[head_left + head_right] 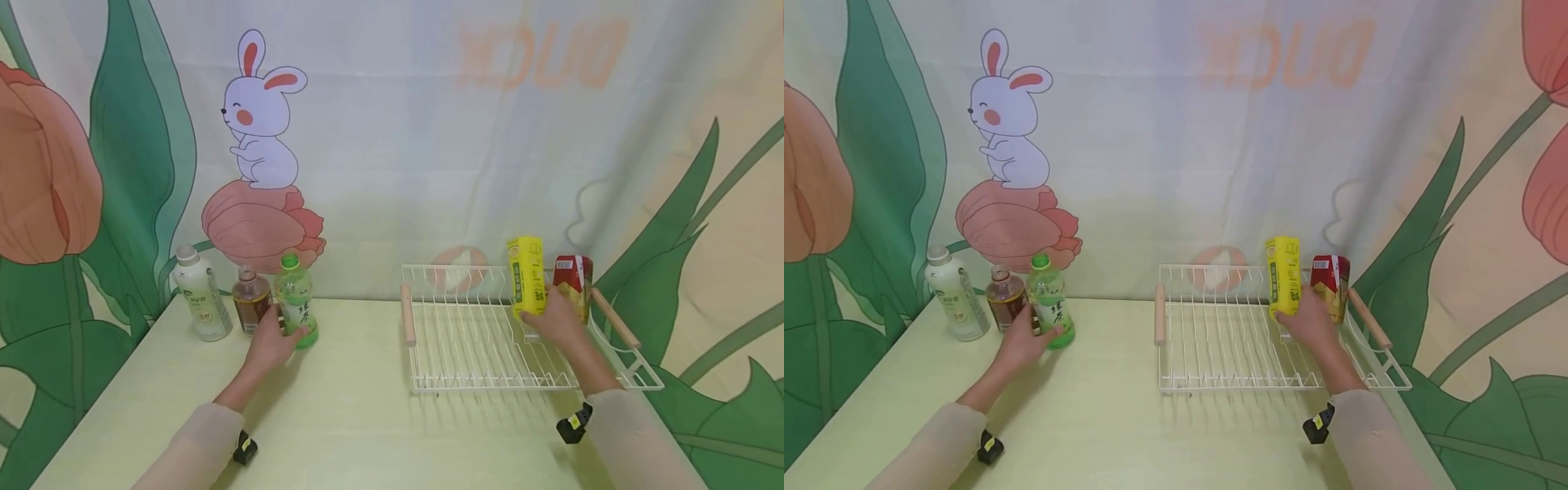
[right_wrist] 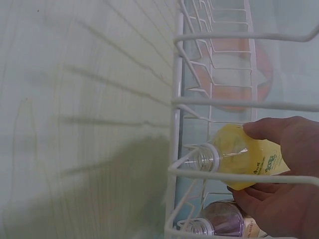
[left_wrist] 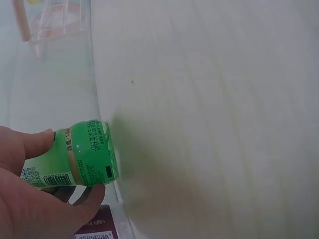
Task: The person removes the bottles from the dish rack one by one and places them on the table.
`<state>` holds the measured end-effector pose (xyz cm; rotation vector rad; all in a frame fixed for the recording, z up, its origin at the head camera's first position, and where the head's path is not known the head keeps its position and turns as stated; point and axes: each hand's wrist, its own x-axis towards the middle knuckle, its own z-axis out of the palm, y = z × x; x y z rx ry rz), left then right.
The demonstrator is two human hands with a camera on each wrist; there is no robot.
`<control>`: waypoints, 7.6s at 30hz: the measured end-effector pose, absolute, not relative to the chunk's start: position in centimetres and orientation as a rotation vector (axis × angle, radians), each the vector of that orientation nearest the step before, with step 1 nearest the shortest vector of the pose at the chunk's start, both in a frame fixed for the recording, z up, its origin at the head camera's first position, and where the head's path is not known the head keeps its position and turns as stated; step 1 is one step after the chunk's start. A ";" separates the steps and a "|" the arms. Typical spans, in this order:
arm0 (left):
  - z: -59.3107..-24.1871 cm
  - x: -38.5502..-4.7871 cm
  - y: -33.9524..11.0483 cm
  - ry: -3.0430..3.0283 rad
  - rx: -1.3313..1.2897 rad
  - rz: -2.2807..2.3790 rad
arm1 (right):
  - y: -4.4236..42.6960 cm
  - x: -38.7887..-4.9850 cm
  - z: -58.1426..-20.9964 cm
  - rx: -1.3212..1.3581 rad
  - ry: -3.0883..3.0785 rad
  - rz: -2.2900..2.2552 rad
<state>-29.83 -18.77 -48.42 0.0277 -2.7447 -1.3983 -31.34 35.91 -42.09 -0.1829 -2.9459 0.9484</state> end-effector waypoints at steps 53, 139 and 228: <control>-31.5 -20.2 -12.6 -2.567 -0.754 -0.817 | 27.1 -23.0 -31.3 0.555 -2.523 0.716; -37.7 -23.2 -8.2 -2.524 -0.840 -1.001 | 22.9 -17.8 -32.5 0.948 -2.273 0.348; -47.6 -28.7 -10.1 -2.647 -0.126 -1.258 | 42.4 -28.8 -42.2 -0.225 -2.880 1.132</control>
